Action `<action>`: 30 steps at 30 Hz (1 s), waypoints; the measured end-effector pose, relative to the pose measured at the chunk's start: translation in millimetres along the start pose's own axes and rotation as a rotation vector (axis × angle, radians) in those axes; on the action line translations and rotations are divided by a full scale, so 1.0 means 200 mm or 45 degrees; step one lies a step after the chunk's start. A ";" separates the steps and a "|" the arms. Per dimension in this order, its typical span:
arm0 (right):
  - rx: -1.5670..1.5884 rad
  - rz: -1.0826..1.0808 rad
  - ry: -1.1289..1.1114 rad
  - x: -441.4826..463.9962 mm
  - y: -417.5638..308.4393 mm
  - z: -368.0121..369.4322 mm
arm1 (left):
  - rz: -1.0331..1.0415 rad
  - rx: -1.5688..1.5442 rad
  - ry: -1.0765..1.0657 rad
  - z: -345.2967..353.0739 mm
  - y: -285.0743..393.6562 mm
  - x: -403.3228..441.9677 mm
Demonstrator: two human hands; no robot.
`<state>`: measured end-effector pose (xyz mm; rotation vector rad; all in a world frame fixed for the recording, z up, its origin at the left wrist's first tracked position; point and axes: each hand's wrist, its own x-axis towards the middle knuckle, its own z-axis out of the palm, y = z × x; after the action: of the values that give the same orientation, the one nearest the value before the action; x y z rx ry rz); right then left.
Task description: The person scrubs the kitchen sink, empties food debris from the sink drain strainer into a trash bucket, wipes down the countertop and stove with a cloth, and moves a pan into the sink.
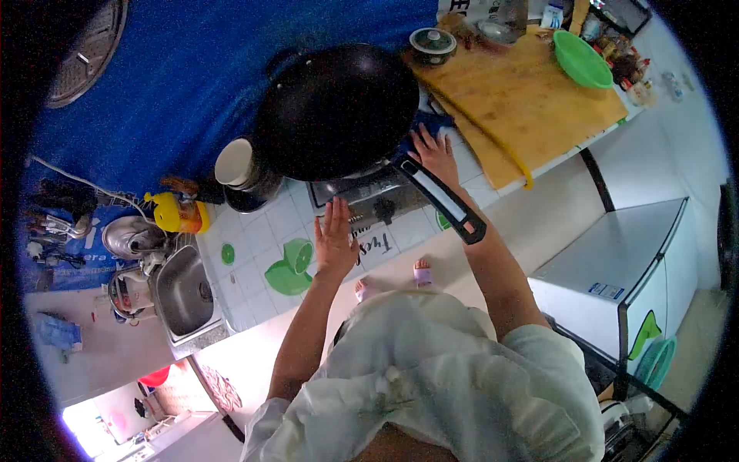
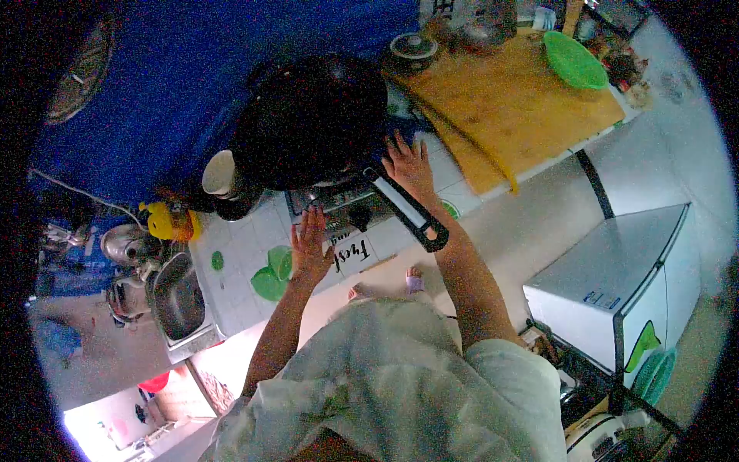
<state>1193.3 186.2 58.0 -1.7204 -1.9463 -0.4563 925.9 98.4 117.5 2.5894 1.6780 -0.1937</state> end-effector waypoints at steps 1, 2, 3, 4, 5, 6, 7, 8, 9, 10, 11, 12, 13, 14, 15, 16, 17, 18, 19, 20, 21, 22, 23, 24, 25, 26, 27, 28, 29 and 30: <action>0.014 -0.007 -0.013 0.02 0.00 0.02 | 0.009 -0.057 0.032 0.00 -0.01 0.00; 0.037 0.020 0.027 0.03 0.00 0.03 | 0.011 -0.117 0.059 0.00 -0.01 -0.01; 0.061 0.050 0.066 0.01 0.00 0.04 | -0.009 -0.123 0.038 0.01 0.00 -0.02; 0.010 0.051 0.001 -0.02 -0.01 0.04 | -0.010 -0.125 0.059 0.01 0.01 -0.01; 0.021 0.038 -0.009 -0.06 -0.03 0.04 | -0.012 -0.128 0.087 0.01 0.01 -0.01; -0.142 -0.086 0.023 -0.13 -0.06 0.04 | -0.028 -0.143 0.066 0.01 0.01 0.00; 0.053 -0.048 -0.001 -0.16 -0.14 -0.09 | -0.046 -0.146 0.074 0.00 0.01 0.01; 0.248 -0.008 -0.019 -0.19 -0.22 -0.24 | -0.043 -0.141 0.071 -0.01 0.02 0.00; 0.260 -0.028 -0.025 -0.24 -0.23 -0.19 | -0.042 -0.136 0.063 -0.01 0.02 -0.01; 0.356 0.050 -0.074 -0.32 -0.23 -0.10 | -0.063 -0.138 0.063 -0.01 0.03 -0.02; 0.451 0.131 -0.121 -0.36 -0.22 -0.05 | -0.059 -0.117 0.039 -0.01 0.03 -0.02; 0.371 -0.114 -0.037 -0.26 -0.18 -0.21 | -0.053 -0.095 0.019 -0.01 0.02 -0.01; 0.383 -0.127 -0.032 -0.23 -0.14 -0.20 | -0.070 -0.089 0.023 -0.02 0.03 -0.01; 0.296 -0.105 -0.077 -0.18 -0.09 -0.17 | -0.084 -0.084 -0.015 -0.04 0.04 0.00; 0.207 -0.087 -0.121 -0.13 -0.07 -0.18 | -0.099 -0.081 -0.052 -0.05 0.05 -0.01; 0.218 -0.104 -0.118 -0.13 -0.11 -0.19 | -0.088 -0.055 -0.022 -0.02 0.04 -0.01; 0.213 0.014 -0.112 -0.16 -0.19 -0.21 | -0.105 -0.054 -0.018 -0.01 0.04 -0.02; 0.204 0.135 -0.103 -0.17 -0.28 -0.25 | -0.117 -0.073 -0.021 -0.01 0.05 -0.01; 0.195 0.258 -0.093 -0.16 -0.34 -0.26 | -0.127 -0.092 -0.022 -0.02 0.05 -0.01; 0.263 0.261 -0.009 -0.27 -0.39 -0.02 | -0.135 -0.088 -0.015 -0.03 0.05 0.00; 0.268 0.255 -0.007 -0.26 -0.42 -0.08 | -0.139 -0.103 -0.042 -0.04 0.06 0.00; 0.395 0.109 -0.149 -0.22 -0.45 -0.22 | -0.139 -0.118 -0.069 -0.04 0.06 -0.01; 0.520 -0.040 -0.291 -0.21 -0.45 -0.29 | -0.144 -0.117 -0.066 -0.04 0.07 -0.01; 0.774 0.045 -0.322 -0.19 -0.44 -0.29 | -0.138 -0.077 0.012 -0.04 0.07 -0.01; 0.777 0.042 -0.317 -0.20 -0.41 -0.22 | -0.131 -0.036 0.090 -0.05 0.08 -0.01; 0.852 0.089 -0.291 -0.22 -0.35 -0.12 | -0.135 -0.032 0.094 -0.05 0.08 0.00; 0.927 0.134 -0.268 -0.25 -0.29 -0.04 | -0.201 -0.513 0.151 -0.06 0.10 0.02; 0.360 0.091 -0.063 -0.29 -0.23 -0.05 | -0.262 -0.996 0.207 -0.08 0.13 0.04; 0.364 0.086 -0.059 -0.30 -0.23 -0.03 | -0.205 -1.488 0.330 -0.08 0.21 0.04; 0.369 0.152 -0.069 -0.30 -0.24 -0.05 | -0.271 -1.991 0.195 -0.18 0.32 0.05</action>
<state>1152.4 125.3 36.1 -1.6617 -1.8296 -0.0797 991.0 85.7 150.8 1.2304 1.1925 0.9241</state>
